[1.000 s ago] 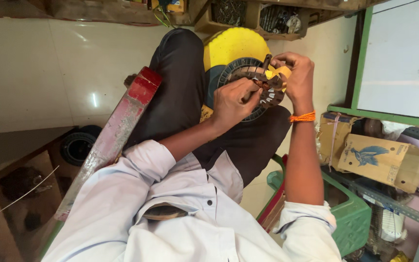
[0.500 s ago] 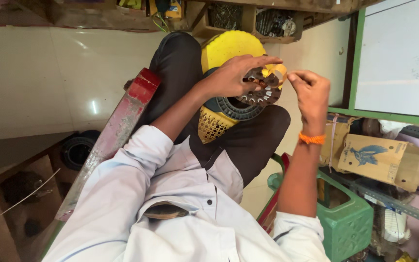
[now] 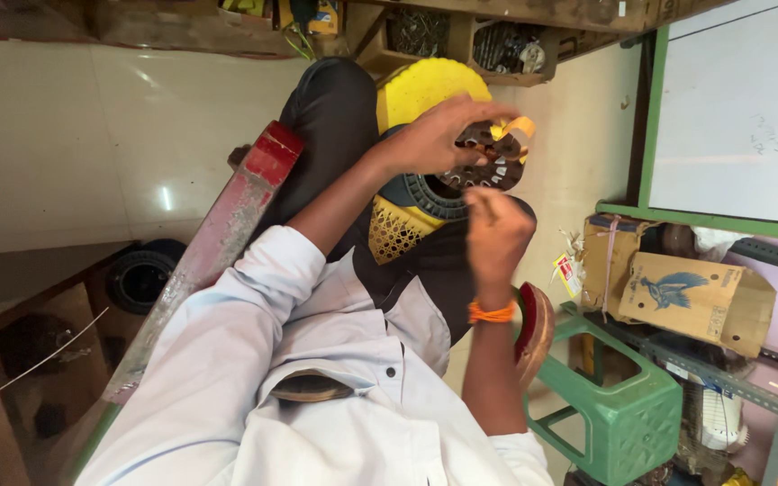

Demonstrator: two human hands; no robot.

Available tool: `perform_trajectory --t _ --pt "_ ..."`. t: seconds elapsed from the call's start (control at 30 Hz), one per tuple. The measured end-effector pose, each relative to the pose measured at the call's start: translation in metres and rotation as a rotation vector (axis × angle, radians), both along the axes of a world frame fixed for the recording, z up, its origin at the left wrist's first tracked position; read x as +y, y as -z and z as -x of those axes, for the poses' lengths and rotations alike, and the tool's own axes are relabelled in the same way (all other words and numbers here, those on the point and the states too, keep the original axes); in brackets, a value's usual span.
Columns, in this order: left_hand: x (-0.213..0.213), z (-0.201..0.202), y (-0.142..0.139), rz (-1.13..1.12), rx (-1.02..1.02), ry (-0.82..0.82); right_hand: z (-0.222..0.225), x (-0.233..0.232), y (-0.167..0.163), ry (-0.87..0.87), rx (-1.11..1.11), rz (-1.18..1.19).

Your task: The person holds a circular electrical component on a yellow support and repeatedly inserts and removes small metal pins into its slots. They then use a green-handled screwdriver to adjust the component.

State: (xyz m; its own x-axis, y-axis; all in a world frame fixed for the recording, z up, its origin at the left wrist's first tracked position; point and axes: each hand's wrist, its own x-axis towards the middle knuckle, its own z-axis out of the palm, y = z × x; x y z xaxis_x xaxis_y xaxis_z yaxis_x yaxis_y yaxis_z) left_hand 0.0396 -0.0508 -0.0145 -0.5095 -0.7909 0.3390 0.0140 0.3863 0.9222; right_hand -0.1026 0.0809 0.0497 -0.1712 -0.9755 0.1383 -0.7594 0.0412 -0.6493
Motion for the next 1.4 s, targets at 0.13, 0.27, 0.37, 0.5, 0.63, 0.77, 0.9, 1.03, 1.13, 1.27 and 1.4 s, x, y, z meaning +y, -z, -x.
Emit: perform_trajectory --t 0.13,0.27,0.37,0.5,0.63,0.77,0.9,1.03,1.13,1.27,1.4 --pt "0.039 -0.018 -0.003 0.484 -0.050 -0.330 -0.010 0.018 0.017 -0.072 0.084 0.158" --pt "0.061 -0.018 0.000 0.617 -0.038 -0.282 0.001 0.022 -0.004 -0.140 0.102 0.146" --pt "0.062 -0.010 0.004 0.566 0.029 -0.239 0.011 0.017 -0.040 -0.311 0.186 0.067" --pt "0.063 0.003 0.008 0.304 0.214 -0.323 0.018 -0.007 -0.087 -0.499 0.467 0.150" --pt "0.076 0.022 0.005 0.049 0.421 -0.414 0.026 -0.057 -0.108 -0.535 0.636 0.198" --pt "0.077 0.030 -0.003 -0.097 0.358 -0.513 0.039 -0.115 -0.096 -0.614 0.568 0.197" --pt "0.079 0.028 -0.011 -0.178 0.321 -0.561 0.056 -0.140 -0.070 -0.561 0.298 -0.038" --pt "0.079 0.029 -0.014 -0.139 0.319 -0.566 0.072 -0.131 -0.049 -0.407 0.021 -0.182" --pt "0.078 0.031 -0.013 0.022 0.367 -0.577 0.081 -0.124 -0.040 -0.367 -0.142 -0.147" --pt "0.076 0.030 -0.012 -0.041 0.307 -0.576 0.086 -0.128 -0.029 -0.350 -0.117 -0.067" --pt "0.074 0.028 -0.014 0.023 0.167 -0.630 0.087 -0.135 -0.004 -0.302 -0.111 -0.173"
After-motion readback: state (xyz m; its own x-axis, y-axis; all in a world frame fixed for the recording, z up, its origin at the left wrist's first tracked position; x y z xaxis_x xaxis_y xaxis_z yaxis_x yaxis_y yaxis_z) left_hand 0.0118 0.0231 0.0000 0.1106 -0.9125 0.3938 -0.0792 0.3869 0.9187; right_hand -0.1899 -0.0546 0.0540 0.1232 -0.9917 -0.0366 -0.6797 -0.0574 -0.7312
